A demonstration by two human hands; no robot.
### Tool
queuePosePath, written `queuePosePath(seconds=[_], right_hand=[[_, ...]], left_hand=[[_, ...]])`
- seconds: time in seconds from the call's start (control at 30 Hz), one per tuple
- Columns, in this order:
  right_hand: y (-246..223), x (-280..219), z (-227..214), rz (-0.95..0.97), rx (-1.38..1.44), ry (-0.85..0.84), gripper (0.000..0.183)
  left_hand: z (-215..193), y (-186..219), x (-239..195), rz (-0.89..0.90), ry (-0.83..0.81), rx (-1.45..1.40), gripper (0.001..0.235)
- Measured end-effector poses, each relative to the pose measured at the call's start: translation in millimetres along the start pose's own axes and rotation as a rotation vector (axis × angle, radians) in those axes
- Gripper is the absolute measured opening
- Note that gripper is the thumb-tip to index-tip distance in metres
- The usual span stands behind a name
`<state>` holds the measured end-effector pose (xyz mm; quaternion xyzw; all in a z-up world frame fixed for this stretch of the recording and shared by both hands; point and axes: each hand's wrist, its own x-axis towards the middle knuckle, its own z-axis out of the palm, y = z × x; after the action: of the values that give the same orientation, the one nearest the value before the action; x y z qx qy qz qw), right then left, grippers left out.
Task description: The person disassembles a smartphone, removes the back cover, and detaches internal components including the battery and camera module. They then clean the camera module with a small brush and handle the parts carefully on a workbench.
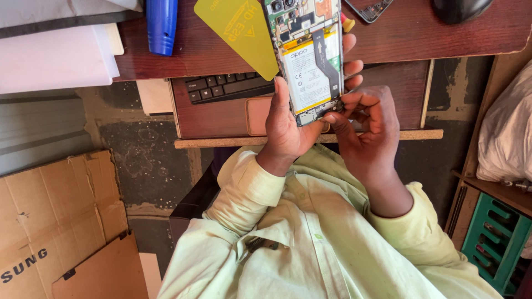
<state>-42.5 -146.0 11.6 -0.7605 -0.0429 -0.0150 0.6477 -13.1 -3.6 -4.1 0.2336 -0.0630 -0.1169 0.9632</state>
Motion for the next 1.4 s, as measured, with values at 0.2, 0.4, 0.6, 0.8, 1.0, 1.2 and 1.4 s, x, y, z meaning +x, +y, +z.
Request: queuePosePath(seconds=[0.2,0.4,0.6,0.8,1.0,1.2,1.4], right_hand=[[-0.3,-1.7,-1.5,-0.074,-0.146,-0.003,0.030],[5.9,5.0,-12.6,-0.133,-0.259,-0.057,0.034],[8.2,3.5,-10.9,-0.078,-0.165,-0.043,0.030],[2.1,16.4,-23.0,-0.331,-0.484,-0.096,0.041],[-5.5,20.9,-32.6,-0.213,-0.543,-0.203,0.034],[-8.5,23.3,-40.1,-0.137,-0.508,-0.285,0.031],[-9.3,20.8,-34.1,-0.180,-0.439,-0.211,0.032]], left_hand=[[0.1,-0.3,-2.4,-0.007,0.009,-0.005,0.090],[-1.2,-3.0,-5.2,-0.047,0.010,-0.009,0.092],[-1.6,-2.7,-4.5,-0.045,0.012,0.004,0.092],[-1.1,1.2,-3.3,-0.077,0.010,0.031,0.091],[-3.4,-0.3,-2.7,-0.079,0.002,0.080,0.082],[-6.6,-6.9,-3.8,-0.123,-0.058,0.146,0.080],[-10.7,-5.8,-1.2,-0.113,-0.058,0.077,0.080]])
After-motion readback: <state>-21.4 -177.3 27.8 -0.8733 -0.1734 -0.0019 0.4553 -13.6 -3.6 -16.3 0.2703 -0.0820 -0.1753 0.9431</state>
